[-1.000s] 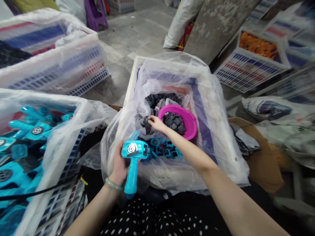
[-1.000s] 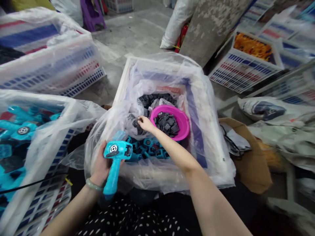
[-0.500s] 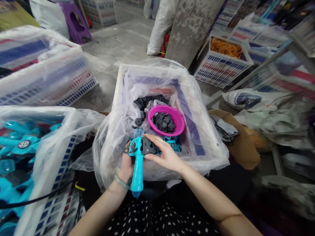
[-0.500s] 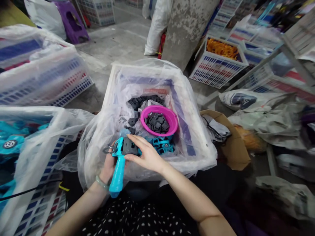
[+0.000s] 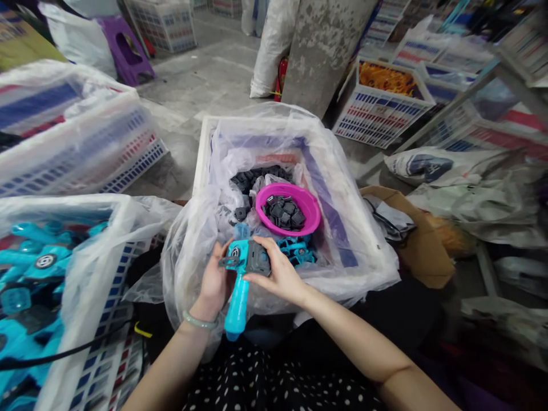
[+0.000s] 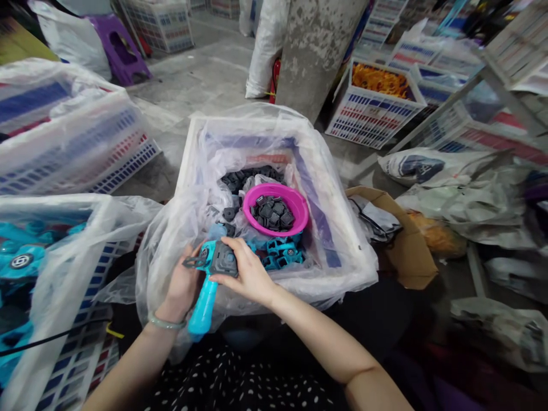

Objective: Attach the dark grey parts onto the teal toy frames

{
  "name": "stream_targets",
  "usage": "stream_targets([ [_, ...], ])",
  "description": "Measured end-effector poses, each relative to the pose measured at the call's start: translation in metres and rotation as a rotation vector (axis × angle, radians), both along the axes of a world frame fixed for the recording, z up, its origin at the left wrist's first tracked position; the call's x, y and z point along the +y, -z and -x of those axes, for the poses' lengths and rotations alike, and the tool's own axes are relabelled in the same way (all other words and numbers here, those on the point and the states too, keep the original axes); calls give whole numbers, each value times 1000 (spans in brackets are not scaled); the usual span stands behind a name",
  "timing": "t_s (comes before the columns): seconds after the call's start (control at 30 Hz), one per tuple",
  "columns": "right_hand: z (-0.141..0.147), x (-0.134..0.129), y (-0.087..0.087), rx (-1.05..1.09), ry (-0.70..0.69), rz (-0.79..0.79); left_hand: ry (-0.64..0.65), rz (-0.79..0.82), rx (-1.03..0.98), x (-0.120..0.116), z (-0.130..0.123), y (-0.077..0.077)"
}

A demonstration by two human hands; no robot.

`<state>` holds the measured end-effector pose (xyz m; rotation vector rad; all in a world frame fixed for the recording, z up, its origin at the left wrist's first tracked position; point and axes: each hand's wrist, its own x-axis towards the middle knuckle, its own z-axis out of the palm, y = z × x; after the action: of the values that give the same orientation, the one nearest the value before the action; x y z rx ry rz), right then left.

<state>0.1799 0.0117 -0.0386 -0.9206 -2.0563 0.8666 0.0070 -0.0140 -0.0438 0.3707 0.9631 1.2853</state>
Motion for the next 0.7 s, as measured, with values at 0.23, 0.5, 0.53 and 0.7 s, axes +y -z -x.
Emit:
stream_targets([
  [0.23, 0, 4, 1, 8, -112, 27, 55, -99, 196, -10, 4, -6],
  [0.5, 4, 7, -22, 524, -192, 686, 42, -396, 164, -9, 0, 7],
  [0.53, 5, 7, -21, 533, -170, 680, 48, -395, 156, -9, -1, 7],
  [0.7, 3, 16, -4, 444, -196, 632, 174, -324, 135, -2, 1, 3],
])
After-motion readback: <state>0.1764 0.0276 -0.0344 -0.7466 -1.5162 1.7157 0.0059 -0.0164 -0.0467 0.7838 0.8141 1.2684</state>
